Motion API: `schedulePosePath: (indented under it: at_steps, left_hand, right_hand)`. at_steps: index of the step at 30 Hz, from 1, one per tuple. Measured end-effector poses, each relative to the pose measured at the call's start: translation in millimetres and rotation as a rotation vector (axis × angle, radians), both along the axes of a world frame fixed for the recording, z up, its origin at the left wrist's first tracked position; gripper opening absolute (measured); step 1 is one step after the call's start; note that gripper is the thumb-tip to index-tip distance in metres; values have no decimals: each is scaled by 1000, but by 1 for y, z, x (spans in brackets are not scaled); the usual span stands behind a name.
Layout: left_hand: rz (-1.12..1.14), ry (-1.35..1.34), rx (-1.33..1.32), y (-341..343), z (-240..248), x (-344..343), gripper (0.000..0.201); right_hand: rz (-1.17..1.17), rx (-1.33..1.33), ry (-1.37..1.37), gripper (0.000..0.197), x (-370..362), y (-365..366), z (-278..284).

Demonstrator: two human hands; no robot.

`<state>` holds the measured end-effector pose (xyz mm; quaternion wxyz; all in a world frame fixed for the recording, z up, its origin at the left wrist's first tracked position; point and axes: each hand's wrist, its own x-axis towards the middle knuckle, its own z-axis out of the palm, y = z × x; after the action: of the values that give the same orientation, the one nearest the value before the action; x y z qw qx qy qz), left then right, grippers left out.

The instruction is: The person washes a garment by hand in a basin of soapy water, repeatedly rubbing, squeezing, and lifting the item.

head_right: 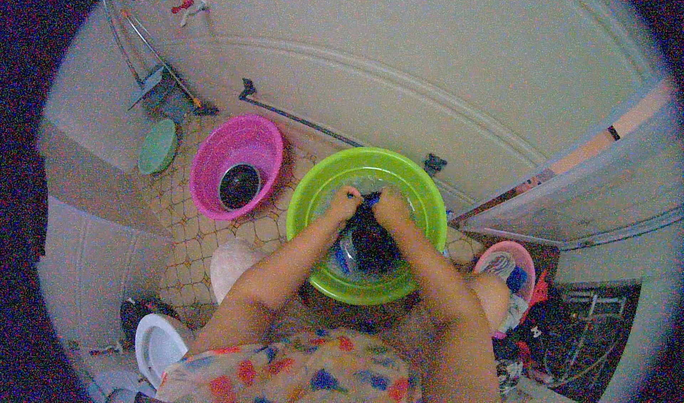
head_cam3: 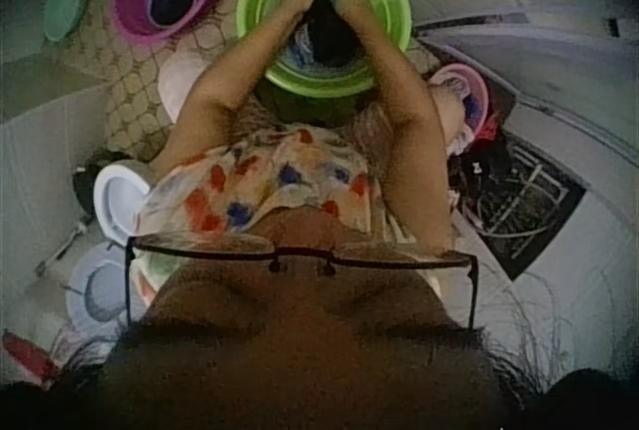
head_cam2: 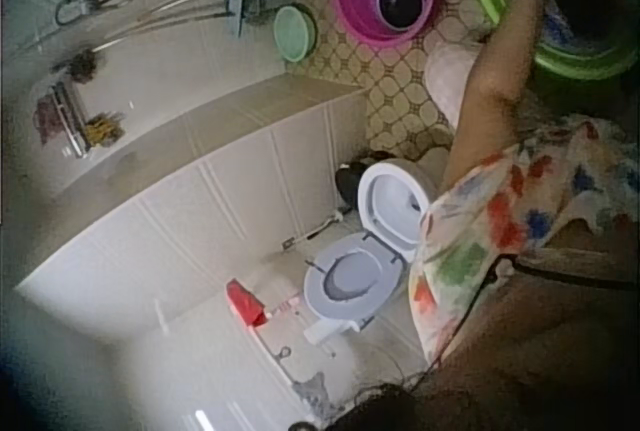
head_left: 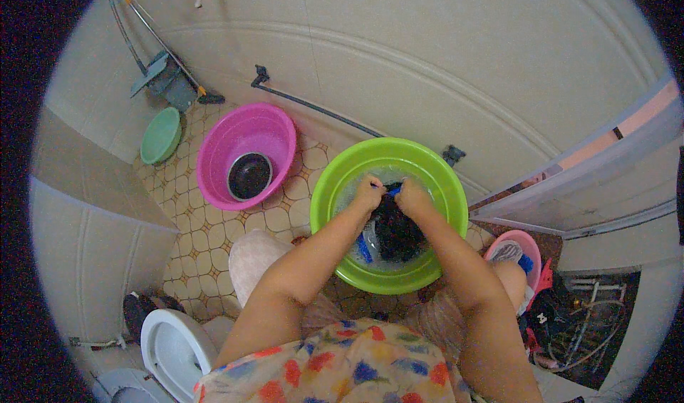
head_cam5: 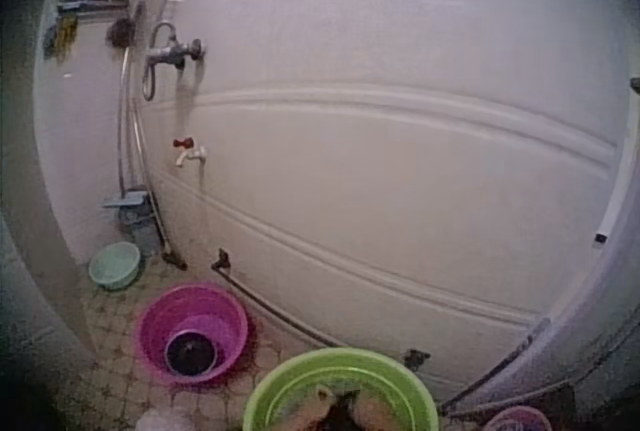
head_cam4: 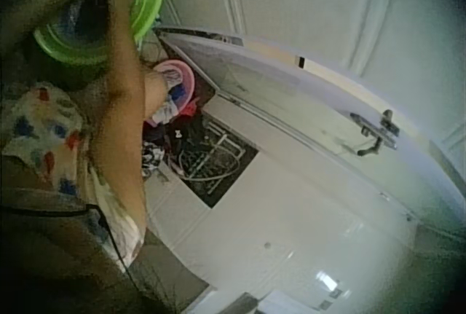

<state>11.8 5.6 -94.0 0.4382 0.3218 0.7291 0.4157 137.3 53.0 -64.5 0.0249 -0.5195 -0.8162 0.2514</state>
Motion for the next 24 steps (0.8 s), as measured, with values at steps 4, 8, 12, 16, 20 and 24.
schedulePosePath:
  at_steps: [4, 8, 12, 16, 20, 24]
  left_hand:
    - [18, 286, -77, -1, -34, -12, 30]
    - [-10, 256, -56, 3, -4, 9, 47]
    - [146, 120, -9, 0, -3, 13, 43]
    - [208, -692, -46, -4, 40, 15, 39]
    - [74, -970, 52, 10, -36, -22, 27]
    - [157, -1129, 214, 3, 22, 42, 22]
  right_hand:
    - [-21, -160, 7, 46, -7, -8, 7]
    - [-261, 7, 170, 42, 0, 14, -41]
    - [-173, 21, 500, 25, -16, -1, -25]
    - [-95, 94, 556, 23, -20, -26, 9]
    - [159, 207, 541, 26, -34, -68, 48]
    - [21, 346, 401, 28, -8, -16, 23]
